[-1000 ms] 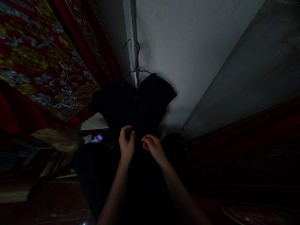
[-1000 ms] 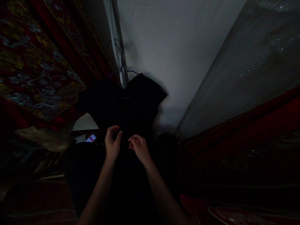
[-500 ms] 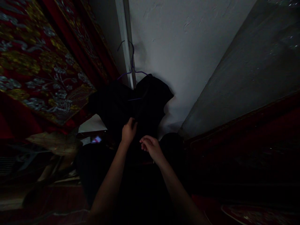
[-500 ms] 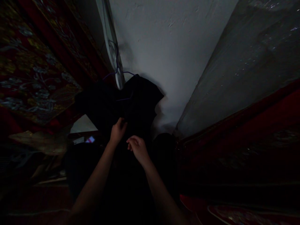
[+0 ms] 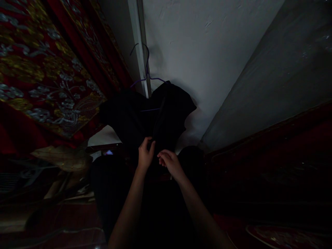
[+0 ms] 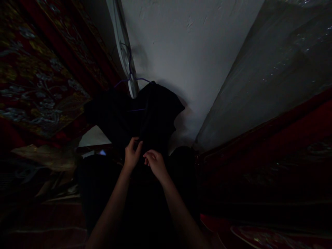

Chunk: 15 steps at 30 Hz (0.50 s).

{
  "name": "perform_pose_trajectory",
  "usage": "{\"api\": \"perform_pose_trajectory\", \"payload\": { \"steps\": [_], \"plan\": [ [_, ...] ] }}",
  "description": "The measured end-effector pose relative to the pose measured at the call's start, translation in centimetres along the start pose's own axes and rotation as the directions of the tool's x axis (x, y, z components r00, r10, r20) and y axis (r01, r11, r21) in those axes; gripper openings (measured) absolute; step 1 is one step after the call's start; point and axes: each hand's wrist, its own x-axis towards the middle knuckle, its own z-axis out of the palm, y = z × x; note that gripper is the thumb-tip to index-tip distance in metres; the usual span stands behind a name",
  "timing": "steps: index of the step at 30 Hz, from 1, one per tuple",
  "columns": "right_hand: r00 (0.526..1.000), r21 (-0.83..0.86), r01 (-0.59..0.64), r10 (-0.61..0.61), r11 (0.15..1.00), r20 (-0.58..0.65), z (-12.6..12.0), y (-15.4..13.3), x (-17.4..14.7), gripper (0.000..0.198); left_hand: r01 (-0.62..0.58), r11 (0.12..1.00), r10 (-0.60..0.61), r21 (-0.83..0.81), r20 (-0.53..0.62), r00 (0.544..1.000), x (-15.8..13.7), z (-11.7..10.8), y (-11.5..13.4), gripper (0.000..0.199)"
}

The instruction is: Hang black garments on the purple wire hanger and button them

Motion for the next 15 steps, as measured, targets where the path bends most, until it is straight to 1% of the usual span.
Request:
{"api": "perform_pose_trajectory", "payload": {
  "steps": [3, 8, 15],
  "plan": [
    [1.0, 0.004, -0.003, 0.003, 1.0, -0.007, -0.1, 0.1, 0.0, 0.025, 0.0, 1.0, 0.0, -0.012, -0.016, 1.0, -0.2, 0.1, 0.0, 0.016],
    [1.0, 0.006, -0.003, 0.002, 1.0, 0.007, -0.2, 0.6, 0.0, 0.024, -0.077, 0.996, 0.08, 0.043, -0.072, 0.994, -0.6, 0.2, 0.0, 0.015],
    [1.0, -0.003, -0.02, 0.02, 1.0, 0.024, -0.1, 0.9, 0.0, 0.018, -0.118, 0.992, 0.123, 0.049, -0.108, 0.987, -1.2, 0.1, 0.5, 0.018]
  ]
}}
